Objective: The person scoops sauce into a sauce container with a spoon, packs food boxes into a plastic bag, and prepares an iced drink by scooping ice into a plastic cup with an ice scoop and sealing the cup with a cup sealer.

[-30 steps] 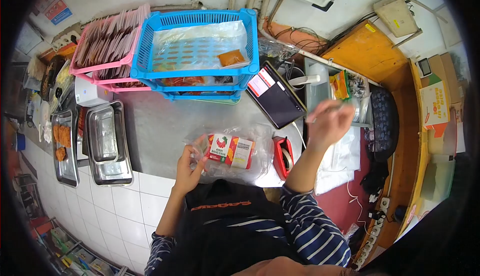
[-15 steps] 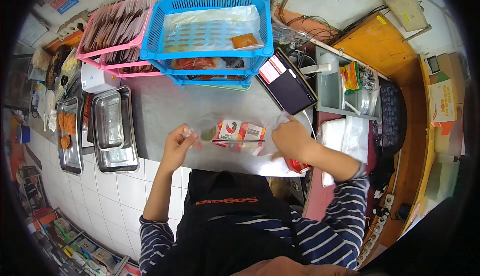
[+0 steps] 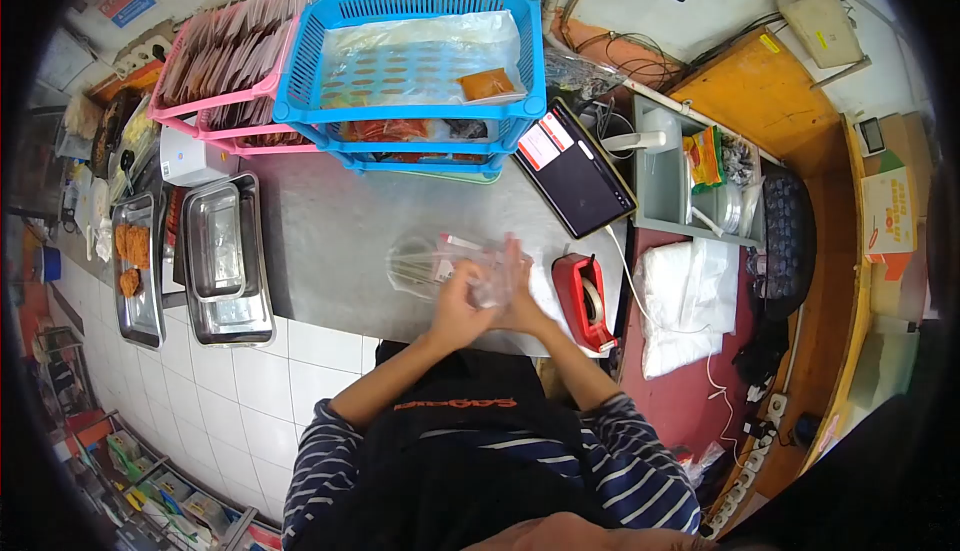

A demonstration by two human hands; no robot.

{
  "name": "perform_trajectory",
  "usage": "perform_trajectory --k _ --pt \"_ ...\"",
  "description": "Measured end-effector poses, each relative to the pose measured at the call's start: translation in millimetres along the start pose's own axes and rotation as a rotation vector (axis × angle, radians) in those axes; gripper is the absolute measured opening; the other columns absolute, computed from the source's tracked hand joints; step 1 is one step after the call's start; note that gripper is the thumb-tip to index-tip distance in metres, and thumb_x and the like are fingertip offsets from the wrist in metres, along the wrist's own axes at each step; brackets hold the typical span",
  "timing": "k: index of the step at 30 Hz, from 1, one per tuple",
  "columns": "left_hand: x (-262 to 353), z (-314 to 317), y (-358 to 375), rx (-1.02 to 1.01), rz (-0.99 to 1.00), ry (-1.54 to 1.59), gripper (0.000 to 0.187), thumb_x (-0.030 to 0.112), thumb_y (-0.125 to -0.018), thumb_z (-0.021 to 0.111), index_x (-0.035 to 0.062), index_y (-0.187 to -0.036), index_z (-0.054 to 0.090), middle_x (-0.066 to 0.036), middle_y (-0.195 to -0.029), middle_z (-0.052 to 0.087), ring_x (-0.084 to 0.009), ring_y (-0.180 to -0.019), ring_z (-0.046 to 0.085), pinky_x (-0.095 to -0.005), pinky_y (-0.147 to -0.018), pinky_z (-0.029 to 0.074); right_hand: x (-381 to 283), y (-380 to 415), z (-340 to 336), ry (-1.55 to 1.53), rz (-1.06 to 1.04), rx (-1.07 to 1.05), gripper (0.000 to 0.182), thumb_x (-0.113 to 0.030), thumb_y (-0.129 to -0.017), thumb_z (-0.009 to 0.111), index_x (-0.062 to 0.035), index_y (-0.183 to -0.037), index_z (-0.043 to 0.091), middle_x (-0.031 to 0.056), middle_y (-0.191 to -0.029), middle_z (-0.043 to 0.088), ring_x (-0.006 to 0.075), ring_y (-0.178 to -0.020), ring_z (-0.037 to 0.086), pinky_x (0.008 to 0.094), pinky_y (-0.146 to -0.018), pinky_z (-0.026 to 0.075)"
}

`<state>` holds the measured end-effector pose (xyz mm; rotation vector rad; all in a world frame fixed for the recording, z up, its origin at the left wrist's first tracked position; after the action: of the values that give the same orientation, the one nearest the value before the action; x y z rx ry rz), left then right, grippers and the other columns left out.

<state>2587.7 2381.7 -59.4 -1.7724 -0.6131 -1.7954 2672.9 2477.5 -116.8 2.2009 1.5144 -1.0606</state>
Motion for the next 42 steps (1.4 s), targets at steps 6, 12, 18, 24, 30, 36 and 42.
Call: perform_trajectory --k 6,12,18,24,30,36,42 --pt "1 11 3 -0.626 0.118 -0.414 0.049 0.015 -0.064 0.072 0.0076 -0.105 0.047 -0.013 -0.104 0.056 -0.0325 -0.098 0.052 -0.0408 -0.08 0.041 -7 -12 42 -0.326 0.32 -0.363 0.076 -0.042 -0.074 0.058 0.0015 -0.13 0.03 0.0187 -0.134 0.033 0.0348 -0.123 0.032 0.048 -0.102 0.022" --pt "-23 -82 -49 -0.509 0.161 -1.302 0.089 0.034 -0.048 0.079 0.0141 -0.127 0.041 -0.007 -0.129 0.044 -0.0272 -0.125 0.032 -0.0514 -0.105 0.012 8 -11 58 -0.522 0.492 -0.608 0.056 -0.036 -0.084 0.047 0.0001 -0.126 0.036 0.0174 -0.13 0.036 0.0356 -0.12 0.034 0.0491 -0.101 0.025" --pt "-131 -29 -48 -0.981 0.426 -1.053 0.067 0.038 -0.07 0.059 0.0108 -0.128 0.04 -0.01 -0.133 0.04 -0.0252 -0.125 0.034 -0.0429 -0.107 0.016 31 -4 60 -0.145 0.099 -0.305 0.044 -0.011 -0.073 0.057 -0.0068 -0.116 0.047 0.0152 -0.111 0.049 0.0332 -0.109 0.043 0.043 -0.092 0.036" --pt "-165 -34 -51 -0.939 0.134 -0.837 0.07 0.044 -0.071 0.058 0.0137 -0.131 0.037 -0.009 -0.134 0.038 -0.0245 -0.127 0.032 -0.0439 -0.107 0.018 -25 -29 13 0.216 0.204 -0.133 0.024 -0.014 -0.062 0.064 -0.0101 -0.085 0.063 0.0108 -0.099 0.055 0.0324 -0.095 0.052 0.0426 -0.074 0.04" --pt "-84 -20 -55 -1.077 0.528 -1.227 0.078 0.055 -0.068 0.056 0.0203 -0.134 0.032 -0.008 -0.141 0.026 -0.0235 -0.131 0.022 -0.0481 -0.106 0.014 -38 -34 1 0.108 0.555 -0.232 0.029 -0.005 -0.063 0.06 -0.0051 -0.091 0.062 0.0201 -0.09 0.061 0.0345 -0.075 0.059 0.0427 -0.072 0.043" --pt "-133 -8 -36 -1.182 0.506 -1.073 0.075 0.053 -0.073 0.051 0.0229 -0.137 0.025 -0.004 -0.144 0.021 -0.0239 -0.132 0.019 -0.0476 -0.107 0.011 -48 -24 7 -0.011 0.21 0.026 0.032 -0.006 -0.065 0.062 -0.0016 -0.096 0.058 0.0211 -0.095 0.058 0.0379 -0.081 0.058 0.042 -0.071 0.046" --pt "-124 8 -37 -1.136 0.388 -1.133 0.069 0.05 -0.08 0.044 0.0178 -0.138 0.022 -0.005 -0.143 0.021 -0.0208 -0.131 0.022 -0.0443 -0.108 0.014 -33 -21 13 0.015 0.422 -0.153 0.03 -0.001 -0.066 0.059 -0.0017 -0.096 0.056 0.0207 -0.101 0.054 0.0389 -0.088 0.055 0.0426 -0.072 0.045"
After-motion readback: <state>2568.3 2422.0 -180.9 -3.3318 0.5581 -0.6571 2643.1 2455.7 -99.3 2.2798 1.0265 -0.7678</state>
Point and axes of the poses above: each hand's wrist, its own y-axis away from the middle knuckle, its own z-axis out of the palm, x = y × z, the point moved 5 cm from there along -y, towards the middle knuckle
